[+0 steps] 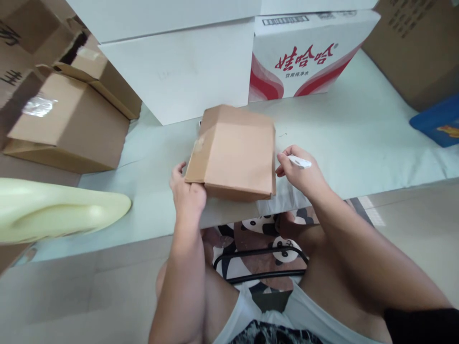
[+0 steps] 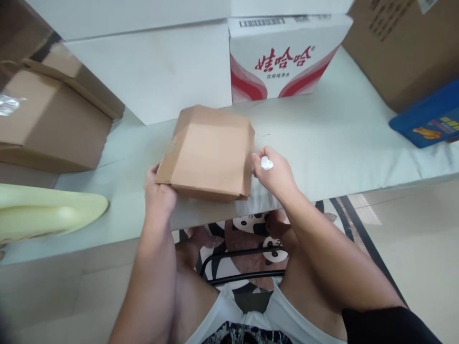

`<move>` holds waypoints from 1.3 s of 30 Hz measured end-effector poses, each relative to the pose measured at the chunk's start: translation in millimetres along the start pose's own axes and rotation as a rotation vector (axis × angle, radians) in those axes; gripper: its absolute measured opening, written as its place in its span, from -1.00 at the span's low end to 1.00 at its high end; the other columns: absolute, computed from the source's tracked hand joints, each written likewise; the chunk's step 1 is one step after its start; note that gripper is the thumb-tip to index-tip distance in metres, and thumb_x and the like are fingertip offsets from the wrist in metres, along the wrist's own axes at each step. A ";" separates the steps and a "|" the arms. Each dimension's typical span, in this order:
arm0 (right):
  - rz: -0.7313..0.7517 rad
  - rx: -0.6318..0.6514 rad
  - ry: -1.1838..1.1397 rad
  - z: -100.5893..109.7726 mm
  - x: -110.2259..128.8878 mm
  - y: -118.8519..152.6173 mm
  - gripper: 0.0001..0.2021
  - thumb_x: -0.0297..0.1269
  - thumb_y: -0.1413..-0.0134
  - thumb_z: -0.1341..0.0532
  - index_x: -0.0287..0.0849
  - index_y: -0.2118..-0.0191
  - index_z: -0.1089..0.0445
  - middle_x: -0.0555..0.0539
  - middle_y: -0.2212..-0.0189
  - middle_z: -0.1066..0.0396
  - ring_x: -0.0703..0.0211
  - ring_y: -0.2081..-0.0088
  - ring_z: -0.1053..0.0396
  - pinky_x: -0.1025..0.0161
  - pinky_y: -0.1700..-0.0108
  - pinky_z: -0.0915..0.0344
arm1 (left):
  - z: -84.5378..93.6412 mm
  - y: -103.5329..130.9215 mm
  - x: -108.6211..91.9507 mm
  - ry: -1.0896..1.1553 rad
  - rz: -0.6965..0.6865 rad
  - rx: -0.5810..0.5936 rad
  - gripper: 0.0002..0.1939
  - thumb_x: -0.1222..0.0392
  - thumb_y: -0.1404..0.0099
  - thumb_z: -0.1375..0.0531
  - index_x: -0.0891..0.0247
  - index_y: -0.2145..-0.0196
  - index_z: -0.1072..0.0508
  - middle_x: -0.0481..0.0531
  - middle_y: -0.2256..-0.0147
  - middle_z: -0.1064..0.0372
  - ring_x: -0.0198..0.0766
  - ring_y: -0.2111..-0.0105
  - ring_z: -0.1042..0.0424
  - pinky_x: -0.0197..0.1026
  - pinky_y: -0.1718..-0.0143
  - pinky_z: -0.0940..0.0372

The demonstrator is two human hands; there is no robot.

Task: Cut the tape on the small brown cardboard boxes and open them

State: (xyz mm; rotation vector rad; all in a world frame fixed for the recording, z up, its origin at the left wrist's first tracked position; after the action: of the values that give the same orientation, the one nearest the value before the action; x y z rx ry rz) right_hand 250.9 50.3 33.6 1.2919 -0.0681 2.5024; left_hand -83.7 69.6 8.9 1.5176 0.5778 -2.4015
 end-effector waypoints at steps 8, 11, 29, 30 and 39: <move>0.199 -0.050 -0.534 4.6 10.3 0.8 -0.51 0.25 -0.01 -0.31 0.02 0.21 -0.16 0.04 0.39 -0.26 0.06 0.31 -0.36 0.07 0.20 -0.37 | -31.8 15.2 -8.9 0.574 0.179 0.324 -0.75 0.03 -0.11 -0.23 0.17 0.29 -0.57 0.08 0.35 -0.58 0.05 0.19 -0.62 0.07 0.18 -0.56; 0.295 -0.023 -0.695 10.1 20.7 2.4 -0.26 0.51 0.21 -0.30 0.06 0.15 -0.06 -0.01 0.27 -0.28 -0.07 0.17 -0.41 -0.03 0.08 -0.39 | -33.0 17.1 -27.6 0.636 0.115 0.496 -0.69 0.12 0.04 -0.34 0.15 0.26 -0.60 0.09 0.26 -0.62 0.04 0.16 -0.62 0.04 0.16 -0.55; 0.280 -0.381 -0.323 38.8 13.1 13.8 -0.49 0.02 0.02 -0.44 0.04 0.21 -0.08 0.04 0.39 -0.14 0.08 0.35 -0.23 0.06 0.29 -0.24 | -14.4 10.5 -53.3 0.354 -0.211 0.212 -0.60 -0.03 -0.07 -0.44 0.16 0.16 -0.54 -0.03 0.31 -0.53 -0.24 0.34 -0.48 -0.21 0.31 -0.39; 0.257 -0.380 -0.339 39.4 10.7 11.5 -0.54 0.03 -0.03 -0.40 0.04 0.22 -0.09 0.05 0.41 -0.11 0.10 0.37 -0.20 0.06 0.32 -0.22 | -13.0 10.3 -54.1 0.395 -0.215 0.225 -0.64 -0.01 -0.09 -0.39 0.15 0.16 -0.57 -0.01 0.29 -0.55 -0.20 0.31 -0.50 -0.18 0.29 -0.40; 0.172 -0.328 -0.511 31.9 2.3 1.0 -0.61 0.09 -0.14 -0.27 0.02 0.27 -0.05 0.09 0.48 -0.03 0.19 0.49 -0.07 0.15 0.44 -0.08 | -14.0 18.9 -52.7 0.600 0.077 0.513 -0.59 0.01 0.05 -0.19 0.07 0.29 -0.74 0.12 0.15 -0.70 0.14 0.08 -0.63 0.11 0.14 -0.52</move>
State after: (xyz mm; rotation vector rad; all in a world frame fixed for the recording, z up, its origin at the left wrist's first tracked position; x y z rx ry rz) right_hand 274.4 43.9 54.3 1.7921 -0.6994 2.1004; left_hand -42.1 58.7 47.3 2.4499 -0.0230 -2.1085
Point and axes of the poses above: each hand's wrist, its own y-axis away from the middle knuckle, its own z-axis out of the back of the hand, x = y × z, the point moved 7 cm from there along -y, towards the middle knuckle
